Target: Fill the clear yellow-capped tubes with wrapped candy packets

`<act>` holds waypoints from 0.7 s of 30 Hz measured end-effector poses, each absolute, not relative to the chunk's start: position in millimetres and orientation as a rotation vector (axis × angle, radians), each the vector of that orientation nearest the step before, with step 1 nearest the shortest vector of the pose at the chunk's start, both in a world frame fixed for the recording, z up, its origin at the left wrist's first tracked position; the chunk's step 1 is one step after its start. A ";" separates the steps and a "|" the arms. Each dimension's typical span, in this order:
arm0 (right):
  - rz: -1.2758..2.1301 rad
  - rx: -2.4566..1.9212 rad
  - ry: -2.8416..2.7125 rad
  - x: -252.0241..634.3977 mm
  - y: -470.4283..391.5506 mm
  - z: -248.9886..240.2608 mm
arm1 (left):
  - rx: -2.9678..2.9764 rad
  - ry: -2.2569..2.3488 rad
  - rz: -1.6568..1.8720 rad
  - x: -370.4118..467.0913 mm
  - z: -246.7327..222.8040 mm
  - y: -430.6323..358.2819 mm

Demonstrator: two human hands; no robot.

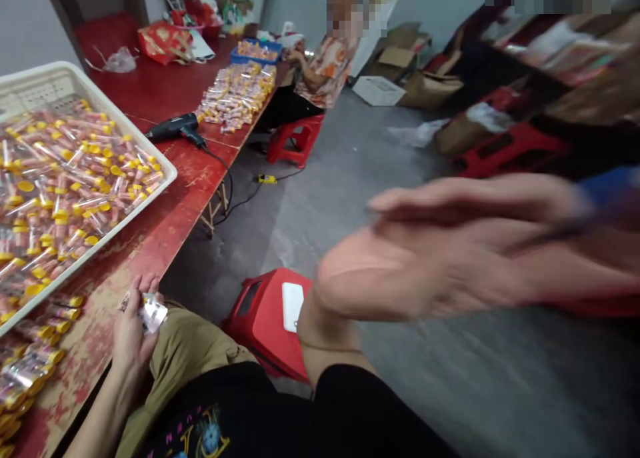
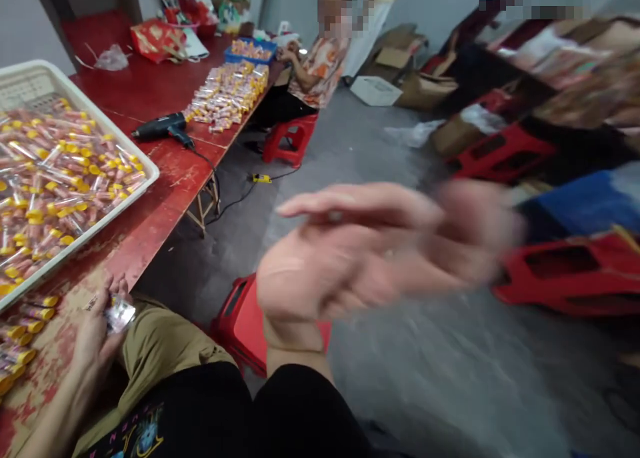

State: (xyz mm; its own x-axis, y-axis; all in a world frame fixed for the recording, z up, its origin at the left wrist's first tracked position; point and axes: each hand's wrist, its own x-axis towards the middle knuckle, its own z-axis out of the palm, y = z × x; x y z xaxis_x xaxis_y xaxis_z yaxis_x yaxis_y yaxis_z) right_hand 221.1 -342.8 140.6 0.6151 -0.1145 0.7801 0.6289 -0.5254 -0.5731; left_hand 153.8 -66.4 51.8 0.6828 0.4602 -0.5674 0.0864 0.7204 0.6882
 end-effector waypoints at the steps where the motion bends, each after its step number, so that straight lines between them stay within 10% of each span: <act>1: -0.936 -1.788 -0.390 227.2 -327.5 129.7 | 0.789 0.785 0.299 148.8 50.3 -65.9; 8: 0.297 -1.512 -0.741 188.2 -159.2 18.1 | 0.825 0.679 0.406 102.9 34.7 -63.7; 21: -0.089 -1.993 -0.984 355.7 -39.1 46.7 | 0.766 0.966 0.715 89.2 28.7 -13.3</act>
State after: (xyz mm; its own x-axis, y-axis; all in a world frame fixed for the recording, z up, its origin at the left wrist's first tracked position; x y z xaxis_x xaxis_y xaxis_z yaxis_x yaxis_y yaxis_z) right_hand 355.7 -39.1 46.7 0.6829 0.6055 0.4086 0.6687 -0.2933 -0.6832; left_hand 89.2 -13.3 28.7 0.3919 0.8080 -0.4400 -0.1850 0.5377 0.8226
